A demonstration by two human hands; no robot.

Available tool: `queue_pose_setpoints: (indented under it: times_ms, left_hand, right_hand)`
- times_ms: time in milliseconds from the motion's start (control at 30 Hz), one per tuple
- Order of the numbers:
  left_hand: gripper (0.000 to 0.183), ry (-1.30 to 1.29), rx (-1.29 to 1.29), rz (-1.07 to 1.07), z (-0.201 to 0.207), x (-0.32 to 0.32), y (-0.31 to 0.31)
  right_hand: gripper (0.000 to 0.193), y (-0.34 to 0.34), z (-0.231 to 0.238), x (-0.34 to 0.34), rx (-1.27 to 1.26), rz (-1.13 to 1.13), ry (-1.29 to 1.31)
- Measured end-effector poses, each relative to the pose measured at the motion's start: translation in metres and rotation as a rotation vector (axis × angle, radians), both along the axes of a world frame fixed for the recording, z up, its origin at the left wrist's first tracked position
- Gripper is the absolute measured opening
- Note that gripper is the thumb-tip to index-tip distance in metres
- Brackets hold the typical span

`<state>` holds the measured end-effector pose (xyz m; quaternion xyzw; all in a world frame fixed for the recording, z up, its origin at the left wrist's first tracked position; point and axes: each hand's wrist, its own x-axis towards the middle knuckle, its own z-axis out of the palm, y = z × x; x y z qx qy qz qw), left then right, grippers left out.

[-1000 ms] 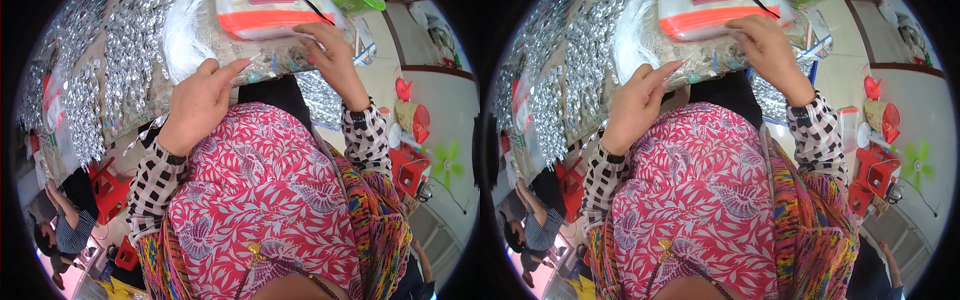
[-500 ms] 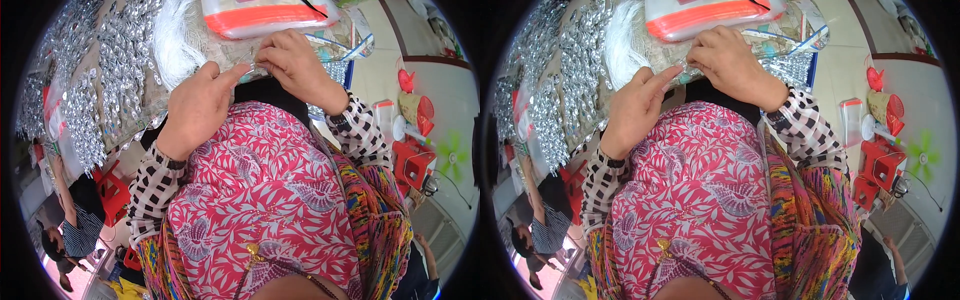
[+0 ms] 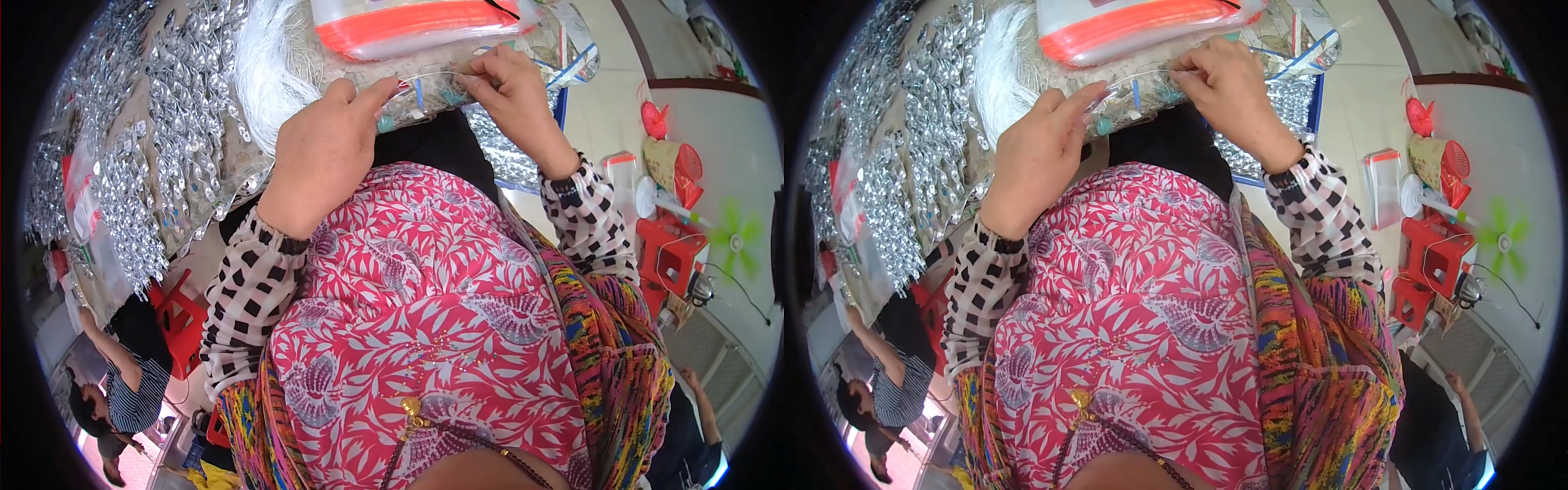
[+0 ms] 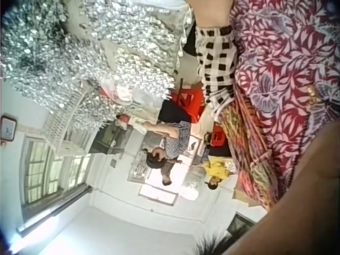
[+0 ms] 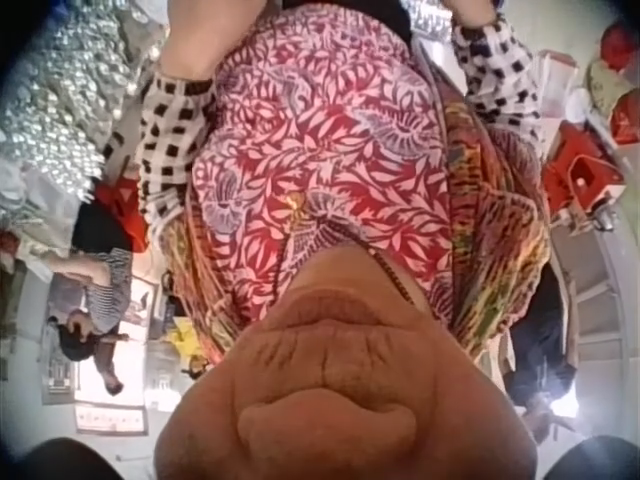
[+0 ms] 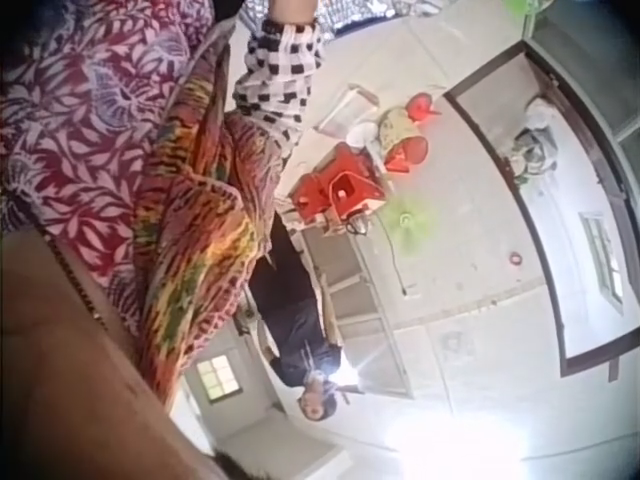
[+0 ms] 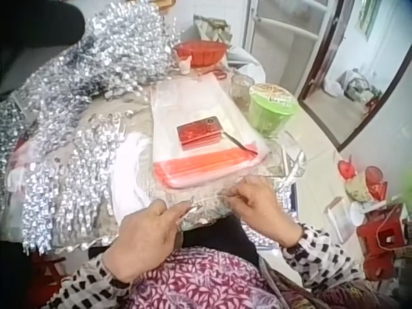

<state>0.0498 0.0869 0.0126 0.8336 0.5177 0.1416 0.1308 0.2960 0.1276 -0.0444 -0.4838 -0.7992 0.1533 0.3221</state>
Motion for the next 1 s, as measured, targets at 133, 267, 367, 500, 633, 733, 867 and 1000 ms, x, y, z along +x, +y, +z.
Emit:
queue_pose_setpoints:
  times_ms: [133, 267, 367, 500, 633, 733, 867, 1000]
  left_hand:
    - [0.033, 0.016, 0.031, -0.01, -0.002, 0.001, 0.001]
    - [0.033, 0.029, -0.01, 0.009, -0.001, 0.002, 0.0]
    - [0.032, 0.018, 0.0, 0.002, -0.001, 0.001, -0.001]
    - [0.032, 0.014, -0.005, 0.01, -0.001, 0.0, -0.002]
    - [0.031, 0.008, -0.014, 0.014, -0.002, -0.001, -0.003]
    - [0.03, -0.015, 0.005, 0.004, -0.004, -0.003, -0.004]
    - [0.03, -0.009, -0.003, 0.009, -0.005, -0.003, -0.005]
    - [0.03, -0.003, 0.0, 0.007, -0.006, -0.003, -0.004]
  right_hand:
    - [0.012, -0.015, -0.007, -0.01, 0.09, -0.168, 0.015]
    - [0.011, -0.025, -0.014, -0.018, 0.17, -0.256, 0.018]
    - [0.011, -0.031, -0.014, -0.025, 0.141, -0.307, 0.014]
    - [0.01, -0.034, -0.015, -0.031, 0.148, -0.348, -0.024]
    - [0.009, -0.035, -0.014, -0.036, 0.178, -0.378, -0.098]
    - [0.008, -0.036, -0.013, -0.039, 0.165, -0.393, -0.155]
    - [0.01, -0.037, -0.009, -0.044, 0.15, -0.385, -0.234]
    - [0.011, -0.035, -0.012, -0.049, 0.208, -0.386, -0.31]
